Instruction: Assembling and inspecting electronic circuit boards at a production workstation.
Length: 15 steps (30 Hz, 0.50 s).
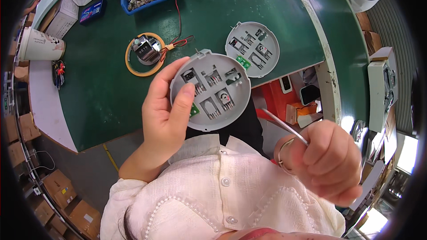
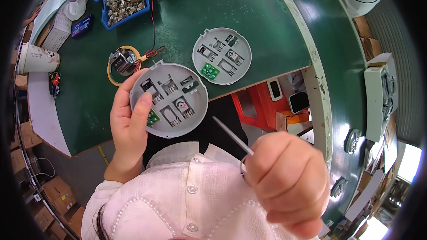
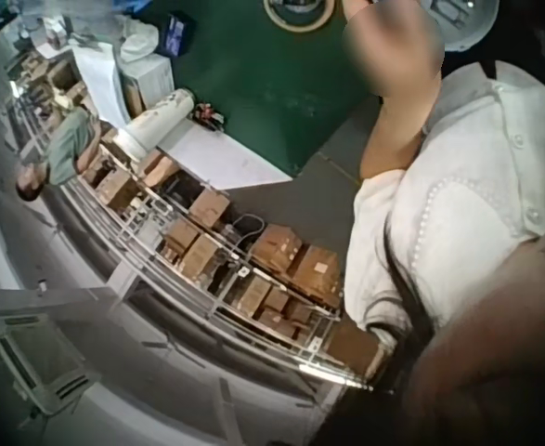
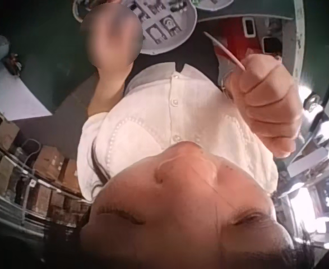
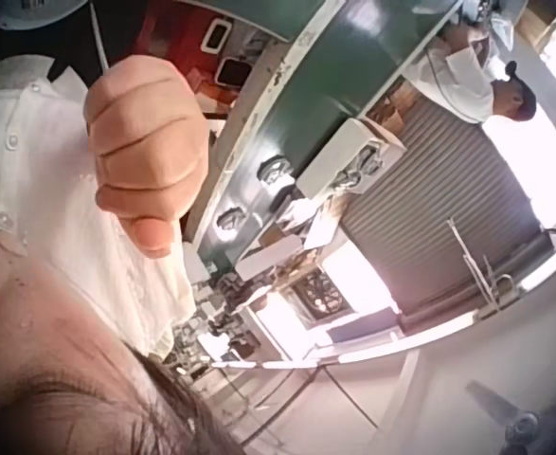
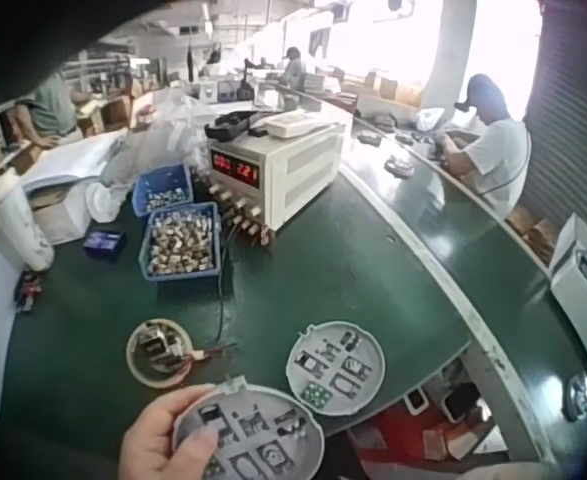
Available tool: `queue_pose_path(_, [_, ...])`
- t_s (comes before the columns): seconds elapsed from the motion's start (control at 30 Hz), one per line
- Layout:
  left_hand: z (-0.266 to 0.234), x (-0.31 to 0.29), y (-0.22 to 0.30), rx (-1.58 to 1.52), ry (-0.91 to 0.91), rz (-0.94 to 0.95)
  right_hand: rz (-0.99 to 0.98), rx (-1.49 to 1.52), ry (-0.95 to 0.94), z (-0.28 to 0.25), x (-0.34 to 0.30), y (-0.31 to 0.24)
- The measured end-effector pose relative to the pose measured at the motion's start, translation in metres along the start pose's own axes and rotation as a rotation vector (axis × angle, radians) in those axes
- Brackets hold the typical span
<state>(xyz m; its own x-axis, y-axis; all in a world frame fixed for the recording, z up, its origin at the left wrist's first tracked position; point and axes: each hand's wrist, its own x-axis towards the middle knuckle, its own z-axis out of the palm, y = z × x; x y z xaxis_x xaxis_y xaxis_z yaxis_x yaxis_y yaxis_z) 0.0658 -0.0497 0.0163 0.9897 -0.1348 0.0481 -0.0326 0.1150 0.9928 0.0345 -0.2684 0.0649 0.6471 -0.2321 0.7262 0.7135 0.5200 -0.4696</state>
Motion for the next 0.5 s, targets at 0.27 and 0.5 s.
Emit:
queue_pose_path(0.27, [0.007, -0.002, -0.001, 0.023, -0.017, -0.005, -0.044, 0.076, -0.097, 0.009, -0.006, 0.028])
queue_pose_path(0.5, [0.005, -0.003, 0.000, 0.019, -0.036, 0.017, -0.047, 0.041, -0.147, 0.008, -0.005, 0.030])
